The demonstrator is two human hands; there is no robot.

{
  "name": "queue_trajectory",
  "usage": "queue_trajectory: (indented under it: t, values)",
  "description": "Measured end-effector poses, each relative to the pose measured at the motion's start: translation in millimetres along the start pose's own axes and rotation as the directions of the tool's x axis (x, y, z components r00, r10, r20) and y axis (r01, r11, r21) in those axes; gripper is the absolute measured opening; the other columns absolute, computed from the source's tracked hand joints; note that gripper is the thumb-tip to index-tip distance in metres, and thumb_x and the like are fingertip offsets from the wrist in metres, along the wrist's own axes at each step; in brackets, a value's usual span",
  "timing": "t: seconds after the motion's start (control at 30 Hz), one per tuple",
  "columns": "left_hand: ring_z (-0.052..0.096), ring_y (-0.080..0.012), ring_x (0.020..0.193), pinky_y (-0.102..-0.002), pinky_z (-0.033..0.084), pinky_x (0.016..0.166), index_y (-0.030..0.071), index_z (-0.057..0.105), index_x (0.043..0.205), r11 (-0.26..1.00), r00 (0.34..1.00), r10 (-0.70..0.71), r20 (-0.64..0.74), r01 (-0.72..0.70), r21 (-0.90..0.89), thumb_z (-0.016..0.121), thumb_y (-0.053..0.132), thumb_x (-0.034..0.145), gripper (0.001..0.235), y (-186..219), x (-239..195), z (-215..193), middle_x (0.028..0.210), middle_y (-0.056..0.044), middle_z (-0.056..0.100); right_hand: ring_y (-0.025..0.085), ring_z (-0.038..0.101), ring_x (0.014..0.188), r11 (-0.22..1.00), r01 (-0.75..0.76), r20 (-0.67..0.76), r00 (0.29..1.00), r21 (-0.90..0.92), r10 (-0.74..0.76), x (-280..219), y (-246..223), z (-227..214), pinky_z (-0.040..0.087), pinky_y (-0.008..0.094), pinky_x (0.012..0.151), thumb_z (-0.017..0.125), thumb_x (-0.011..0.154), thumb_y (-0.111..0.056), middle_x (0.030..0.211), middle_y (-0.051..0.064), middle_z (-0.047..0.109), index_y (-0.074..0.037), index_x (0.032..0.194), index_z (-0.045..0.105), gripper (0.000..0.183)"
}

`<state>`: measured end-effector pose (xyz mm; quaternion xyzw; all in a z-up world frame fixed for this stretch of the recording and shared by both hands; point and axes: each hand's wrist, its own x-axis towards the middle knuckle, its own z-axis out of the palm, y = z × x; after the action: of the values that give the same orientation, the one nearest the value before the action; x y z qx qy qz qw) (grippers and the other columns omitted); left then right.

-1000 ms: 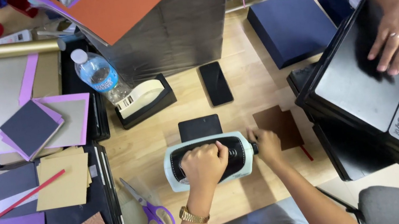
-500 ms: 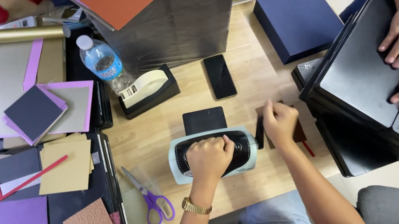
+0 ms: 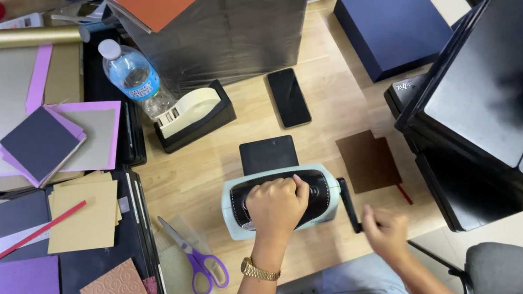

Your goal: A person uses a manual embossing machine to create textures on different colored sheets of paper.

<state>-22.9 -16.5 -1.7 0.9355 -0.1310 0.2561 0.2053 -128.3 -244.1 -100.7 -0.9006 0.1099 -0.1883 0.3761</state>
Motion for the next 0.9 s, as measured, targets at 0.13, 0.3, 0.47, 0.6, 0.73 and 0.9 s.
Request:
queue_trajectory:
  t: [0.13, 0.3, 0.47, 0.6, 0.73, 0.9]
  values:
    - [0.05, -0.016, 0.033, -0.026, 0.045, 0.043, 0.019, 0.06, 0.045, 0.999, 0.999, 0.048, -0.025, -0.047, 0.006, 0.06, 0.022, 0.084, 0.039, -3.8, 1.2, 0.1, 0.036, 0.002, 0.045, 0.03, 0.047, 0.038, 0.971, 0.237, -0.164, 0.96, 0.035, -0.228, 69.4, -46.4, -10.2, 0.036, 0.032, 0.042, 0.062, 0.093, -0.009, 0.038, 0.005, 0.048, -0.016, 0.041, 0.05, 0.054]
    - [0.052, -0.0145, 0.034, -0.024, 0.046, 0.044, 0.02, 0.063, 0.046, 0.998, 0.998, 0.058, -0.009, -0.057, 0.01, 0.06, 0.023, 0.084, 0.038, -4.6, 1.6, -1.6, 0.037, 0.003, 0.049, 0.032, 0.048, 0.044, 0.972, 0.213, -0.246, 0.952, 0.101, -0.183, 150.6, -33.7, 58.3, 0.037, 0.035, 0.048, 0.057, 0.104, -0.008, 0.045, 0.012, 0.05, -0.006, 0.051, 0.05, 0.054]
    - [0.051, -0.0143, 0.034, -0.024, 0.046, 0.044, 0.019, 0.062, 0.046, 1.0, 1.0, 0.022, 0.003, -0.022, 0.005, 0.059, 0.023, 0.085, 0.04, -3.5, 0.6, 1.6, 0.036, 0.004, 0.048, 0.043, 0.058, 0.054, 1.0, 0.003, -0.037, 0.999, -0.013, -0.004, 105.2, 22.1, 103.3, 0.04, 0.041, 0.052, 0.06, 0.099, -0.019, 0.055, 0.025, 0.056, 0.002, 0.057, 0.056, 0.047]
    - [0.049, -0.0145, 0.033, -0.023, 0.045, 0.044, 0.019, 0.06, 0.044, 1.0, 1.0, 0.018, -0.015, -0.018, 0.007, 0.058, 0.023, 0.085, 0.041, -3.4, -0.2, 3.7, 0.035, 0.004, 0.045, 0.04, 0.066, 0.061, 0.962, -0.239, 0.169, 0.951, -0.132, 0.259, 34.4, 52.0, 81.8, 0.047, 0.047, 0.061, 0.062, 0.085, -0.006, 0.056, 0.02, 0.064, 0.0, 0.063, 0.068, 0.024]
    - [0.048, -0.0129, 0.033, -0.022, 0.044, 0.045, 0.02, 0.061, 0.045, 1.0, 0.999, 0.024, -0.033, -0.023, 0.011, 0.059, 0.022, 0.084, 0.04, -2.1, 0.0, 3.1, 0.035, 0.005, 0.045, 0.026, 0.051, 0.036, 0.989, -0.059, 0.064, 0.996, -0.136, 0.068, 1.8, 14.9, 22.9, 0.032, 0.032, 0.044, 0.062, 0.093, -0.018, 0.035, 0.01, 0.046, -0.009, 0.042, 0.051, 0.053]
    - [0.05, -0.016, 0.034, -0.025, 0.045, 0.043, 0.018, 0.06, 0.045, 0.998, 0.997, 0.062, -0.038, -0.063, -0.021, 0.06, 0.021, 0.083, 0.039, -3.5, 1.3, 0.2, 0.036, 0.003, 0.045, 0.028, 0.044, 0.039, 0.979, 0.198, -0.147, 0.971, 0.04, -0.191, 65.8, -56.8, -20.6, 0.033, 0.032, 0.045, 0.06, 0.098, -0.01, 0.039, 0.007, 0.044, -0.015, 0.045, 0.047, 0.055]
